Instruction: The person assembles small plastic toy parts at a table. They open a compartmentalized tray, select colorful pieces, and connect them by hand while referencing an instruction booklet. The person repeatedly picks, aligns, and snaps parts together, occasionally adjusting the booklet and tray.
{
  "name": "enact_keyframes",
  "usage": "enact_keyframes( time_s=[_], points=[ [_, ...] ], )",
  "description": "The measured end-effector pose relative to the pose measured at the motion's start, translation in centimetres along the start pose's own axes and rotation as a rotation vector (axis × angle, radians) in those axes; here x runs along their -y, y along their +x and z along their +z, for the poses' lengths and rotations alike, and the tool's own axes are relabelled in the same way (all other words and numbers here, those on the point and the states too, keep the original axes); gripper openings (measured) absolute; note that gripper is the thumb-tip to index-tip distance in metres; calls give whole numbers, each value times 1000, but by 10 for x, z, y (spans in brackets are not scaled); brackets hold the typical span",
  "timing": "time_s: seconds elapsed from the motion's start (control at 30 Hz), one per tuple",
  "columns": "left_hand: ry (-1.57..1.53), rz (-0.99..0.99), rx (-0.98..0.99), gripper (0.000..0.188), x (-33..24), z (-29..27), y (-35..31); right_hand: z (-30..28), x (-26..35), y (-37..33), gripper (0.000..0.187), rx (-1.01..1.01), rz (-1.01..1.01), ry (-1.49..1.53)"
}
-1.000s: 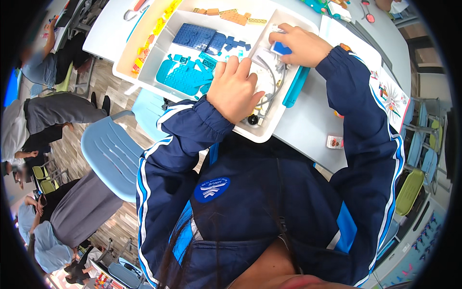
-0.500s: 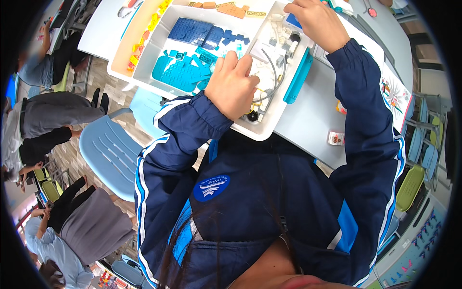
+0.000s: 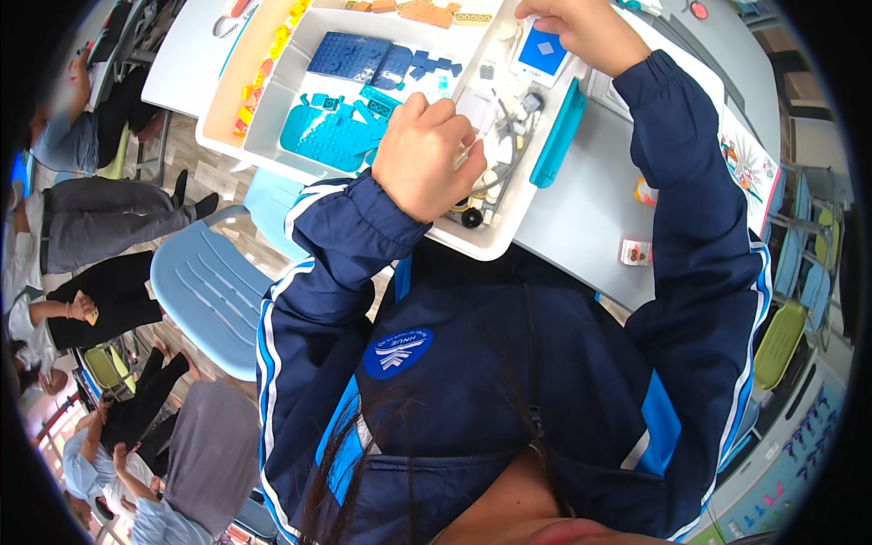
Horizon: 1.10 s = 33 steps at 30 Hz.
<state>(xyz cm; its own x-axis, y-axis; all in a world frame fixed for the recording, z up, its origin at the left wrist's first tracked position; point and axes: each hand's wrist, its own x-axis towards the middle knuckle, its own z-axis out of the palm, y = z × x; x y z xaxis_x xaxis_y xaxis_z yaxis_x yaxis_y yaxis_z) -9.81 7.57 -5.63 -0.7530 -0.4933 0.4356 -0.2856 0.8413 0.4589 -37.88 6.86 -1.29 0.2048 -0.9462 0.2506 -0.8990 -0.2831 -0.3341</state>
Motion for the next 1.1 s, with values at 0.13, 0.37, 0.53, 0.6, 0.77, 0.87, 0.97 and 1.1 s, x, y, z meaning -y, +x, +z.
enact_keyframes(
  time_s=[0.13,0.37,0.53,0.6,0.77,0.87,0.97,1.1],
  points=[
    [-10,-14,-62,12,-1,-5,2,-3,-1,0,18,-2,-32,-108],
    [-1,-75,-107,13,-2,-8,-2,-1,2,-4,7,-132,-232,-251],
    [-42,-92,-120,12,-2,-9,-3,15,-3,-1,7,54,-173,-483],
    [-61,-69,-149,13,-4,-11,-2,27,-10,0,9,136,-84,-566],
    [-74,37,-242,16,-6,-16,-2,42,-16,7,11,213,-24,-570],
    [-70,154,-272,18,-7,-18,-2,37,-5,13,20,420,143,-509],
    [-81,190,-302,19,-9,-21,-3,22,-3,16,14,356,168,-395],
    [-84,203,-340,21,-11,-23,-4,23,-3,21,15,174,89,-32]
  ],
)
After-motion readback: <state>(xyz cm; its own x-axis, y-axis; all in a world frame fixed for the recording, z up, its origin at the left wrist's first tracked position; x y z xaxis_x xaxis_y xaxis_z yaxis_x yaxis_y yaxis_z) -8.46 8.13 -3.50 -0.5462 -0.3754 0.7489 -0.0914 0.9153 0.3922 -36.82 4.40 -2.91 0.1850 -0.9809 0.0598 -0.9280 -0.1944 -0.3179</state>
